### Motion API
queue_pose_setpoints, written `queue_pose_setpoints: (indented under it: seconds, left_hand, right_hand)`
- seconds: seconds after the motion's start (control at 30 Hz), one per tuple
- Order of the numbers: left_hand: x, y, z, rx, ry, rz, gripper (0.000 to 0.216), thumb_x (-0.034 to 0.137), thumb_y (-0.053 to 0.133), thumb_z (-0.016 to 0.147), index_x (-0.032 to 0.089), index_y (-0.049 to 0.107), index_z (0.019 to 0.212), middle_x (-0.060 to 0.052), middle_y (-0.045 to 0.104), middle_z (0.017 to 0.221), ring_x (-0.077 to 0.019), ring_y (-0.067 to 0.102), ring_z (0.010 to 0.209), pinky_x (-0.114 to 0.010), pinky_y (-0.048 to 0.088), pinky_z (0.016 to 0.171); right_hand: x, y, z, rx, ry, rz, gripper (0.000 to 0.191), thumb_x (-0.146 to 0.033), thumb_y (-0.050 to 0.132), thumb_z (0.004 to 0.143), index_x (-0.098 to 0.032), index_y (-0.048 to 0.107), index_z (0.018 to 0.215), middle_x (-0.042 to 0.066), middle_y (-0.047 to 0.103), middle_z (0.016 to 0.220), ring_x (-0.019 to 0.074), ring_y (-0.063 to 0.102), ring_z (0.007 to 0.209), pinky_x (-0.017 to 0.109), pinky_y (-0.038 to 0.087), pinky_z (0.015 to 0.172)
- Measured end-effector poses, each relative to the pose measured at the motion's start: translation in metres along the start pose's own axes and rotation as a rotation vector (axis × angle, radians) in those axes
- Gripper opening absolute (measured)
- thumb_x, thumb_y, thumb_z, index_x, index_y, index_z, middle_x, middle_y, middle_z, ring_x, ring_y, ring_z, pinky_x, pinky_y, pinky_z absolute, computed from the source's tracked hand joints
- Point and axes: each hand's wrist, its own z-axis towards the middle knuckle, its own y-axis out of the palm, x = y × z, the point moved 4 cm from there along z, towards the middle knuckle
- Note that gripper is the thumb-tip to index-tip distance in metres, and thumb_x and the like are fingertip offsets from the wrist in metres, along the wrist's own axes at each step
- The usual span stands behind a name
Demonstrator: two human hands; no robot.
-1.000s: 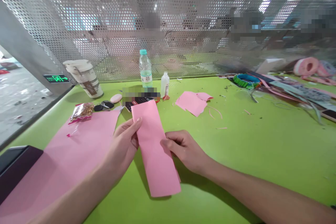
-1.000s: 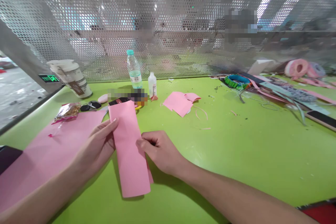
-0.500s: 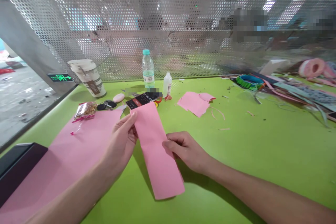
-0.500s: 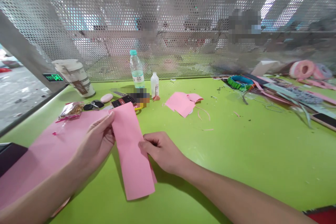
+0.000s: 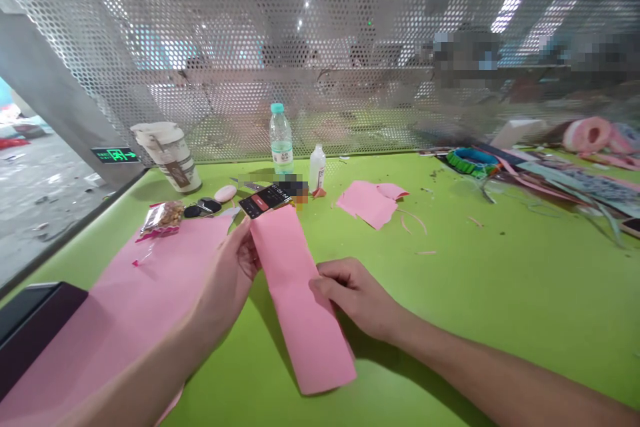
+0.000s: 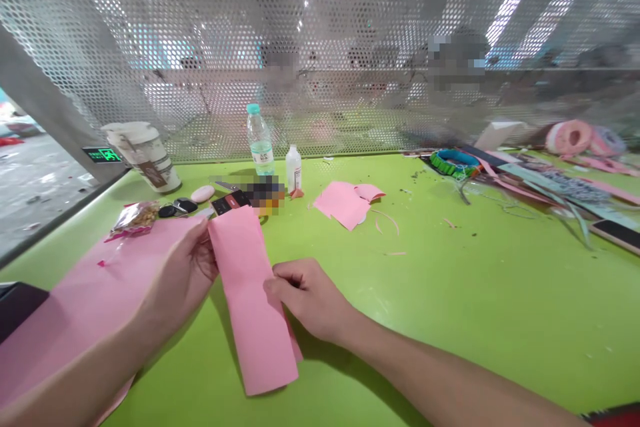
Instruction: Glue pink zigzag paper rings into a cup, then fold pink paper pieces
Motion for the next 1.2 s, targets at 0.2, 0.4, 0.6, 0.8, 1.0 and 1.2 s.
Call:
queue_pose_setpoints:
  seconds: [0.2,0.4,0.6,0.8,1.0,1.2]
  left_hand:
    - [-0.014,0.000,-0.002,-0.210,-0.200,0.337,0.046,0.055,0.097,0.072,0.014,0.076,0.076,-0.003,0.075,0.071,-0.0148,0.068,0.065,-0.023,0.056,0.060]
    - [-0.019,-0.003,-0.002,-0.287,-0.267,0.430,0.051,0.062,0.097,0.069,0.016,0.073,0.070,-0.003,0.075,0.071,-0.0143,0.067,0.066,-0.023,0.055,0.065]
    - [-0.020,0.001,-0.012,-0.444,-0.288,0.513,0.051,0.064,0.087,0.083,0.015,0.078,0.073,-0.008,0.080,0.079,-0.0185,0.073,0.075,-0.026,0.057,0.073]
    - [-0.023,0.004,-0.017,-0.581,-0.321,0.571,0.052,0.064,0.077,0.092,0.013,0.083,0.082,-0.013,0.083,0.088,-0.0222,0.076,0.080,-0.030,0.059,0.078]
    - [-0.025,0.006,-0.018,-0.614,-0.338,0.615,0.053,0.065,0.081,0.088,0.012,0.085,0.090,-0.014,0.084,0.092,-0.0240,0.076,0.085,-0.032,0.059,0.081]
    - [-0.024,0.009,-0.021,-0.615,-0.326,0.655,0.049,0.063,0.085,0.084,0.014,0.084,0.080,-0.011,0.080,0.080,-0.0214,0.071,0.072,-0.031,0.058,0.072]
  right_hand:
    - [-0.003,-0.011,0.001,0.128,-0.042,0.011,0.042,-0.038,0.054,0.101,-0.023,0.039,0.065,-0.006,0.035,0.064,0.0119,0.032,0.060,0.032,0.024,0.058]
    - [-0.003,-0.016,0.003,0.164,-0.061,0.033,0.044,-0.038,0.055,0.101,-0.023,0.040,0.063,-0.006,0.036,0.060,0.0117,0.032,0.057,0.032,0.023,0.058]
    - [-0.001,-0.020,0.004,0.216,-0.047,0.067,0.044,-0.041,0.056,0.102,-0.023,0.042,0.064,-0.006,0.037,0.061,0.0124,0.032,0.057,0.032,0.023,0.056]
    - [0.002,-0.021,0.006,0.237,-0.036,0.102,0.044,-0.043,0.058,0.102,-0.023,0.043,0.065,-0.005,0.038,0.062,0.0129,0.033,0.058,0.032,0.024,0.056]
    - [0.005,-0.023,0.005,0.276,-0.046,0.112,0.045,-0.045,0.060,0.102,-0.022,0.046,0.066,-0.005,0.039,0.063,0.0130,0.035,0.060,0.031,0.025,0.058]
    - [0.002,-0.028,0.007,0.338,-0.040,0.146,0.048,-0.048,0.063,0.101,-0.023,0.042,0.066,-0.006,0.036,0.063,0.0120,0.031,0.057,0.031,0.022,0.056]
